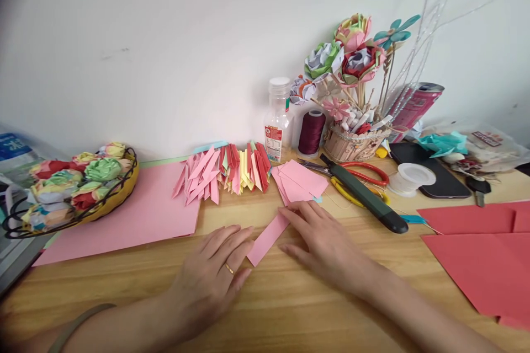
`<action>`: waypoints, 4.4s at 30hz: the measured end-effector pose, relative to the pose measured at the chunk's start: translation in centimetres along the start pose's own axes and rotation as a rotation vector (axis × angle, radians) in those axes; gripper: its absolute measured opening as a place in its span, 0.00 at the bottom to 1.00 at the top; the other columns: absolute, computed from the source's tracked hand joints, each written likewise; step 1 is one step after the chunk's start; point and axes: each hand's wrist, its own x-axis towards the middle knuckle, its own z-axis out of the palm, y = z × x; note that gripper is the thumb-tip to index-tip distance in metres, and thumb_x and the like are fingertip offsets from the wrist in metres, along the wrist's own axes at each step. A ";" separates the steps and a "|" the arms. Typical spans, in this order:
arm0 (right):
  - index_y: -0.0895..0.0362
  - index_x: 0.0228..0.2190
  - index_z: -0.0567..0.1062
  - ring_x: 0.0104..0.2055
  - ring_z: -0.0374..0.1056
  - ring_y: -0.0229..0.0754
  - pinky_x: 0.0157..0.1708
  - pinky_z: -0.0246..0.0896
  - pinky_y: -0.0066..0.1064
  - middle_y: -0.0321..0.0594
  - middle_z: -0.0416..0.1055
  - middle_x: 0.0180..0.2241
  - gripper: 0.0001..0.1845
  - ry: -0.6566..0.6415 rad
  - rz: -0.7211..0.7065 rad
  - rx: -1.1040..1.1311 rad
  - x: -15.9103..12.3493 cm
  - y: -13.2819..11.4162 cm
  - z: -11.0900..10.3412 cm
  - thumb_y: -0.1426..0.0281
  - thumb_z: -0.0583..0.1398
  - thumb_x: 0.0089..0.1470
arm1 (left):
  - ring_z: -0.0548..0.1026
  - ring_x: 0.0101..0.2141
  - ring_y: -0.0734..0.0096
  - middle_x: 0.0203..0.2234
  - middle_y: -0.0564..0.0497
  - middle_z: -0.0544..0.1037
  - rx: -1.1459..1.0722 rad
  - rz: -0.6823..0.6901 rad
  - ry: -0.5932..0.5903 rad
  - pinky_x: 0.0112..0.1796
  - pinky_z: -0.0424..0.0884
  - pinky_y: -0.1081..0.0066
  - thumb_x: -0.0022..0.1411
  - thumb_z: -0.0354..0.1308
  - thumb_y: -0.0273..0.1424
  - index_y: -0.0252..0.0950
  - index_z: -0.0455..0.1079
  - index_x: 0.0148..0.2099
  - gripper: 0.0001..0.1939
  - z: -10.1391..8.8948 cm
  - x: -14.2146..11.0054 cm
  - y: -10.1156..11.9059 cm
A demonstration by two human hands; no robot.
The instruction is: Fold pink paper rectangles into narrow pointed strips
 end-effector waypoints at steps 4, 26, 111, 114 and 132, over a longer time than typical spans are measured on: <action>0.56 0.49 0.66 0.49 0.62 0.48 0.46 0.62 0.44 0.48 0.64 0.47 0.23 0.048 0.049 0.150 0.4 0.0 0.8 0.67 0.59 0.51 | 0.70 0.43 0.55 0.44 0.41 0.74 -0.022 0.017 -0.016 0.40 0.72 0.57 0.65 0.46 0.26 0.24 0.68 0.46 0.14 0.1 0.2 0.0; 0.57 0.32 0.72 0.38 0.63 0.42 0.36 0.63 0.36 0.43 0.68 0.35 0.05 0.190 -0.058 0.182 0.6 -1.5 1.2 0.74 0.55 0.55 | 0.69 0.38 0.61 0.37 0.44 0.75 -0.079 -0.018 -0.169 0.36 0.70 0.62 0.66 0.46 0.27 0.26 0.66 0.49 0.14 0.6 -0.1 -0.3; 0.57 0.26 0.69 0.29 0.63 0.38 0.28 0.58 0.29 0.39 0.68 0.28 0.07 -0.119 0.013 0.305 0.5 -3.5 1.7 0.73 0.55 0.56 | 0.70 0.30 0.70 0.29 0.50 0.70 -0.166 0.091 -0.132 0.28 0.68 0.71 0.62 0.49 0.21 0.30 0.66 0.38 0.05 2.1 -2.4 1.2; 0.57 0.27 0.67 0.29 0.62 0.38 0.28 0.57 0.29 0.39 0.66 0.29 0.05 -0.121 0.036 0.308 0.4 -3.4 1.8 0.74 0.55 0.56 | 0.68 0.29 0.70 0.29 0.51 0.69 -0.180 0.075 -0.145 0.27 0.65 0.69 0.61 0.51 0.21 0.31 0.65 0.37 0.03 2.0 -2.4 1.2; 0.58 0.46 0.71 0.40 0.68 0.43 0.38 0.67 0.34 0.47 0.70 0.40 0.16 -0.135 -0.216 0.133 -0.3 -4.6 0.3 0.74 0.51 0.57 | 0.68 0.32 0.67 0.31 0.47 0.71 -0.015 0.069 -0.194 0.30 0.66 0.67 0.65 0.46 0.23 0.27 0.66 0.44 0.09 1.0 -1.3 0.0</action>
